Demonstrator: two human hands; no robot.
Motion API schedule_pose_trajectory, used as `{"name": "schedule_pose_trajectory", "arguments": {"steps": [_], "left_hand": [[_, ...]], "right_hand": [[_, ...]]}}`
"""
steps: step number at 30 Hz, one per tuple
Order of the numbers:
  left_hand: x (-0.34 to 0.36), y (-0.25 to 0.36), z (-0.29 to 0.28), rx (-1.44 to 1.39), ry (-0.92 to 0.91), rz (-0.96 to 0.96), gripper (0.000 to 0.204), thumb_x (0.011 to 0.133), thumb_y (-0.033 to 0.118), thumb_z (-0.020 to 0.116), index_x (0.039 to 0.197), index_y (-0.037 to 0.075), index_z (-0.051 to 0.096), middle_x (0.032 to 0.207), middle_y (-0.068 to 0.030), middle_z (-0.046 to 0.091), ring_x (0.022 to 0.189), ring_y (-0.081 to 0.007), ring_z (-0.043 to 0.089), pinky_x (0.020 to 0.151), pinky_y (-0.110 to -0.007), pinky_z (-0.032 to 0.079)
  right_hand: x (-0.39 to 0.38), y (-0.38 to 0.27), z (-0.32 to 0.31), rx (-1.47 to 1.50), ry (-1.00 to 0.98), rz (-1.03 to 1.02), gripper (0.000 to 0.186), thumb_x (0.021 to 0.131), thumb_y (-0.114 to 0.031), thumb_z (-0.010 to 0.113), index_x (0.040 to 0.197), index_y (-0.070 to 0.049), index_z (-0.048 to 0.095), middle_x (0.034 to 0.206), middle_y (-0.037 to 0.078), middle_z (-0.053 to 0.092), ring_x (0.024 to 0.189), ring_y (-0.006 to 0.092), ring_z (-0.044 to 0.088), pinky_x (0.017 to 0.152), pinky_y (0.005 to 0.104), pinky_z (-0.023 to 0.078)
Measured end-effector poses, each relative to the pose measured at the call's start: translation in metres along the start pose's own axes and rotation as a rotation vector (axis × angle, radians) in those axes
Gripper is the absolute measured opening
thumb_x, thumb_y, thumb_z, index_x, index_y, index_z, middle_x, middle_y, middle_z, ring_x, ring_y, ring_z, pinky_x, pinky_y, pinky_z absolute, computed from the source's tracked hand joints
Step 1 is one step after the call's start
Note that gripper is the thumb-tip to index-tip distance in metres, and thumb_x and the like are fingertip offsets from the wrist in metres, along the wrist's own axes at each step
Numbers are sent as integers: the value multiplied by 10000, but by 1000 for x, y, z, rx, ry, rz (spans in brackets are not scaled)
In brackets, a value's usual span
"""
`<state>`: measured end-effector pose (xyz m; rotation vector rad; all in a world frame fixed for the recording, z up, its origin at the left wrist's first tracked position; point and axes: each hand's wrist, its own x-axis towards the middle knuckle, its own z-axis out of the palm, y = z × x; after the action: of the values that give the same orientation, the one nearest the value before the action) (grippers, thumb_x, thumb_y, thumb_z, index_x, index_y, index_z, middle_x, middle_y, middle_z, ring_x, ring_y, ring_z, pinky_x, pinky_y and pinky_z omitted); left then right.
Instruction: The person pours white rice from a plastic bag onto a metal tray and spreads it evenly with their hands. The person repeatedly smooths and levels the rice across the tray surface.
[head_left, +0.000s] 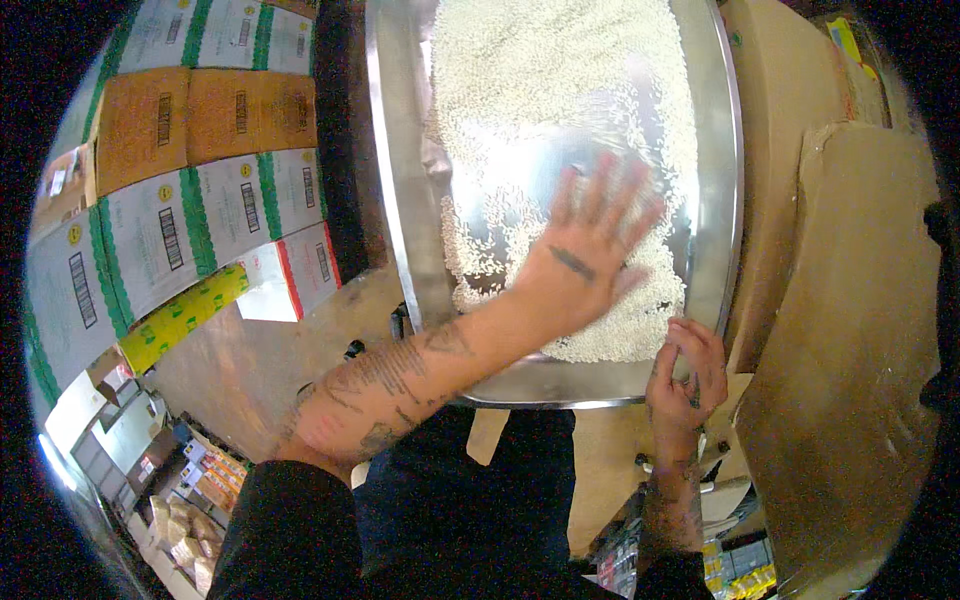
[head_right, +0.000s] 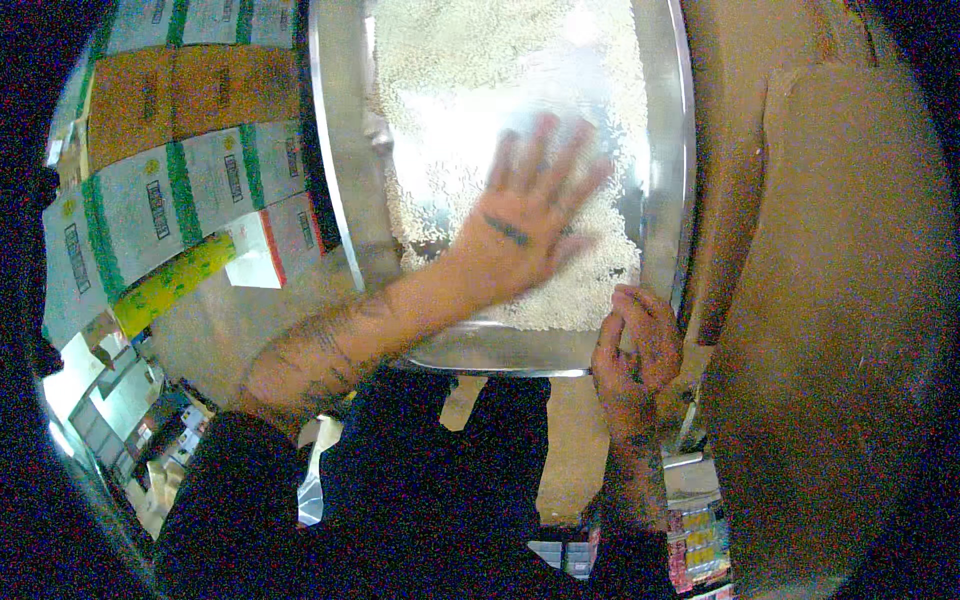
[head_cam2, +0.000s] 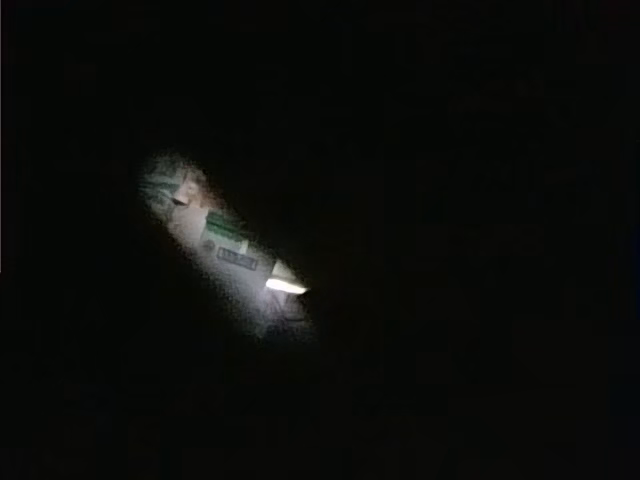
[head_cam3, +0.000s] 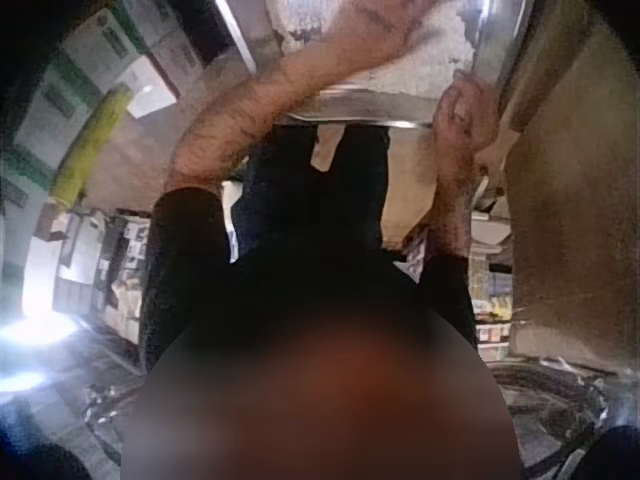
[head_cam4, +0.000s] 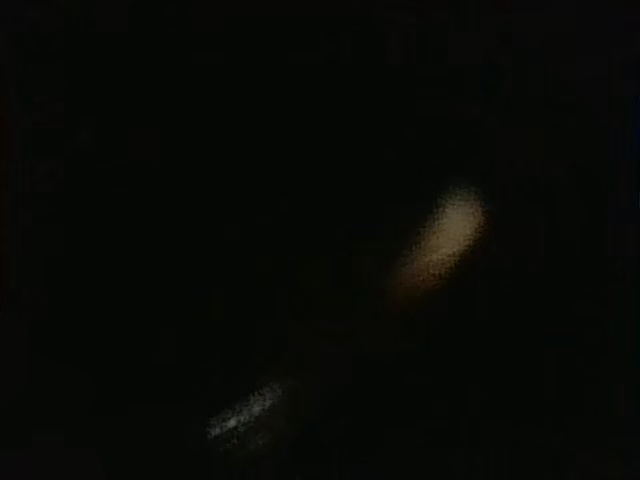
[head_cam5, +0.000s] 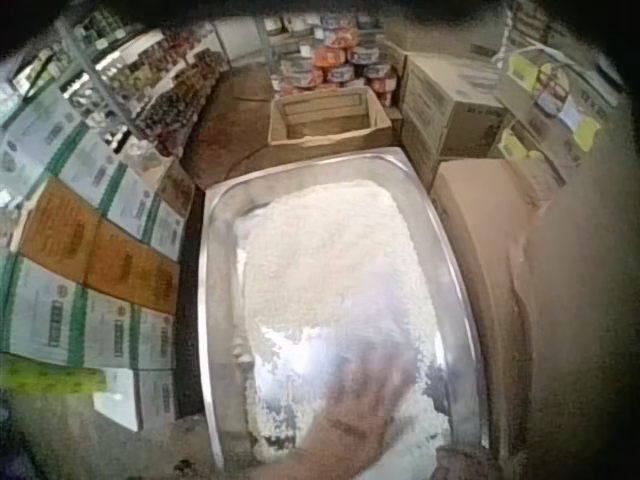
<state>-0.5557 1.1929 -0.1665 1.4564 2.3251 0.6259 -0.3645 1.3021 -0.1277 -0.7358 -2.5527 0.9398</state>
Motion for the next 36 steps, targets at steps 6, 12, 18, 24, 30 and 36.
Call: {"name": "schedule_pose_trajectory", "arguments": {"steps": [6, 12, 18, 24, 30, 36], "left_hand": [[27, -22, -5, 85, 130, 30, 752, 1024, 435, 577, 1629, 43, 364, 1727, -297, 164, 1584, -558, 102, 1257, -696, 118], [56, -57, -8, 182, 239, -77, 847, 1032, 515, 555, 1648, 8, 273, 1741, -276, 134, 1586, -553, 100, 1250, -705, 128], [25, -16, -12, 122, -98, 46, 839, 1043, 517, 543, 1681, 70, 230, 1764, -219, 116, 1596, -537, 93, 1246, -711, 137], [86, -19, -1, 107, 154, 102, 779, 1066, 462, 514, 1669, 46, 247, 1755, -213, 171, 1606, -480, 142, 1267, -660, 158], [14, -1, 23, 132, -76, 227, 723, 1065, 481, 497, 1671, 138, 303, 1763, -191, 163, 1619, -450, 129, 1272, -666, 142], [-16, -6, -4, 256, -16, 35, 759, 1003, 607, 558, 1668, 315, 337, 1772, -212, 63, 1592, -560, 48, 1226, -758, 142]], "right_hand": [[3, 5, 4, 35, 35, -31, 318, 824, 134, 697, 1079, -56, 703, 1077, 140, 746, 991, 317, 737, 880, 414, 606], [3, 3, 2, 38, 33, -25, 317, 811, 134, 703, 1071, -48, 718, 1104, 135, 735, 1005, 311, 735, 877, 410, 609], [3, 4, 3, 72, 42, -20, 324, 813, 106, 715, 1095, -52, 738, 1092, 133, 730, 969, 316, 741, 866, 410, 613], [2, 10, 7, 130, 42, -33, 283, 822, 69, 728, 1064, -77, 753, 1091, 117, 734, 972, 324, 735, 861, 421, 609], [5, 8, 4, 114, 20, -56, 257, 826, 40, 740, 1047, -89, 758, 1068, 110, 745, 974, 319, 736, 865, 434, 609], [7, 7, 4, 121, 19, -57, 254, 822, 29, 747, 1050, -81, 756, 1060, 111, 751, 964, 326, 738, 859, 432, 611]]}}
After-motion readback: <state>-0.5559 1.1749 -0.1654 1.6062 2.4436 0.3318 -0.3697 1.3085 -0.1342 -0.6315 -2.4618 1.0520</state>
